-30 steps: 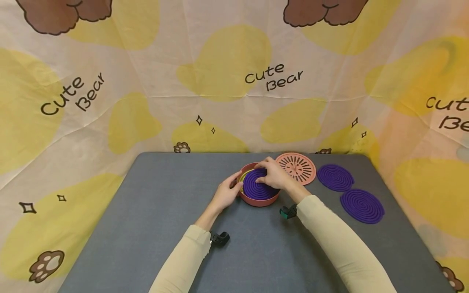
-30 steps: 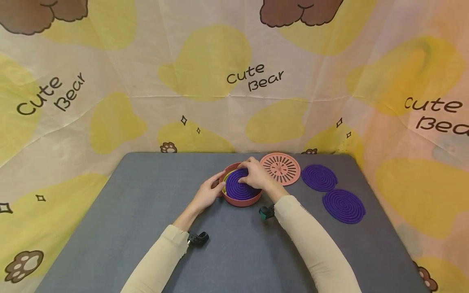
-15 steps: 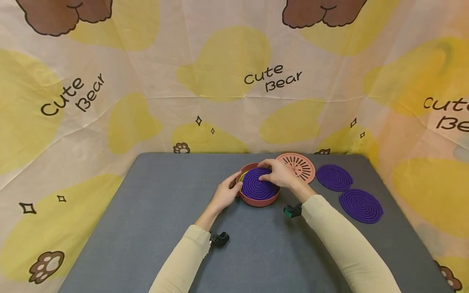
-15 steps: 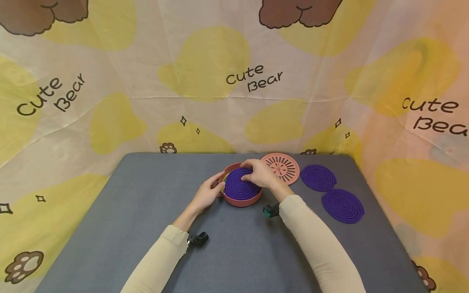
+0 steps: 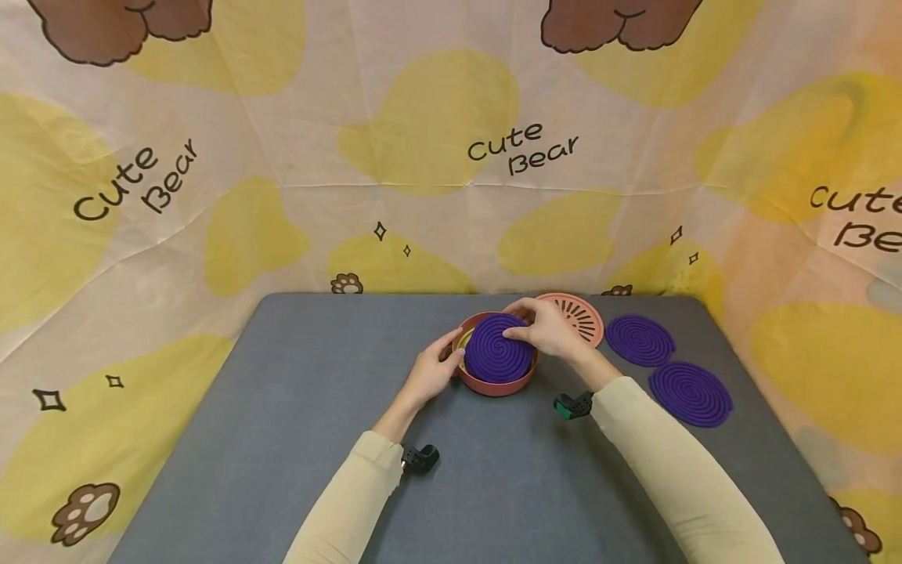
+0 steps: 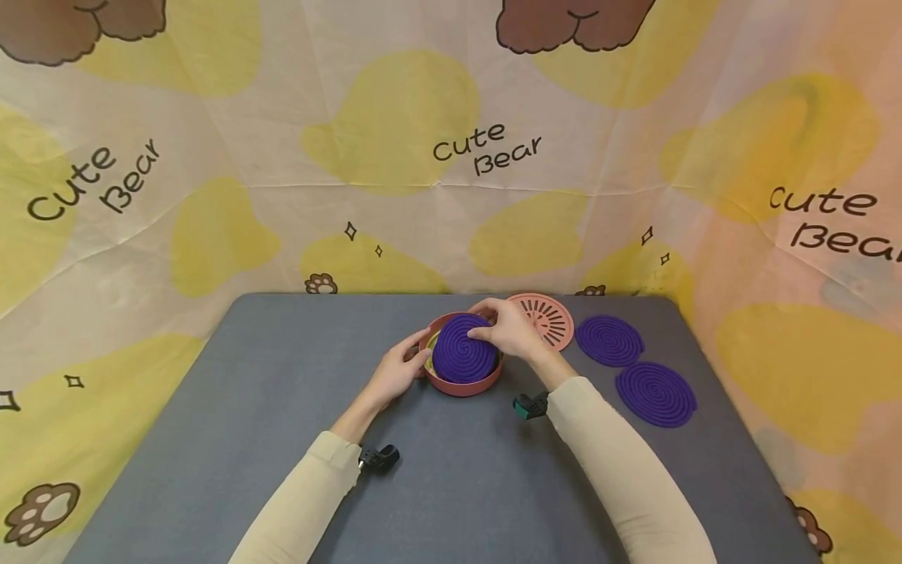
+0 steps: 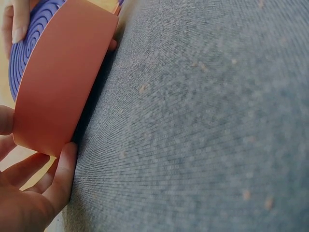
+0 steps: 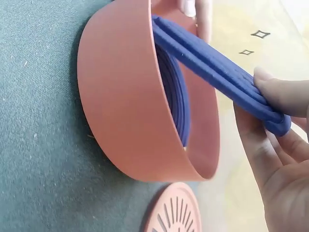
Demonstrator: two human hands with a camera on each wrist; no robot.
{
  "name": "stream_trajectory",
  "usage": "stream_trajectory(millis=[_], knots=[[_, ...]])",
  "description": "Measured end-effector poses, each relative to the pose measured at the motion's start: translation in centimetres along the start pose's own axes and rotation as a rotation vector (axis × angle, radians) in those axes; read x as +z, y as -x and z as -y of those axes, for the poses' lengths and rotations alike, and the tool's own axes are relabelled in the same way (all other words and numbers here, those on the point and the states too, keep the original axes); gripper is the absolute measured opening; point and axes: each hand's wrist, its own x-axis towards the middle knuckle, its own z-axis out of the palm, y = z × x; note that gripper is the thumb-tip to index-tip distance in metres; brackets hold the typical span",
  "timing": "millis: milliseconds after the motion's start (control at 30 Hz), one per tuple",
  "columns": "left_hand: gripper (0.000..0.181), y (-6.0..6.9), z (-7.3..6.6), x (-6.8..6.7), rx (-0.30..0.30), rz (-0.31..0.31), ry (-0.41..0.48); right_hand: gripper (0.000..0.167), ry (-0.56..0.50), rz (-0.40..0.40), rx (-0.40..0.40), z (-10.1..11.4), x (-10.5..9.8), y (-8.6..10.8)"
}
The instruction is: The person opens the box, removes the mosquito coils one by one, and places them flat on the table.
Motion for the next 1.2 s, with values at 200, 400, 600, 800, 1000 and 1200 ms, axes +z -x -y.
stream_trajectory(millis=[200,400,600,800,1000,1200], knots=[[0.048,-0.1,-0.2,0.0,0.004,-0.005,0.002,0.038,-0.033,-0.027,-0.025,0.0,-1.1,0.8],[0.047,-0.1,-0.1,-0.1,0.001,0.007,0.002,0.038,-0.054,-0.052,-0.006,-0.1,-2.3,1.8],[0.047,0.0,0.0,-0.7,-0.021,-0.01,0.004,0.038,-0.117,-0.055,-0.026,-0.5,-3.0,2.1],[0.049,-0.2,-0.2,-0.6,-0.019,0.006,0.007,0.041,-0.151,-0.049,0.02,-1.4,-4.4,3.6],[0.048,-0.2,-0.3,-0.4,-0.029,-0.001,0.001,0.047,-0.119,-0.068,0.105,-2.9,-5.8,5.4],[0.049,0.0,-0.2,-0.1,-0.022,0.019,0.015,0.051,-0.142,-0.086,0.175,-3.8,-6.8,7.2]])
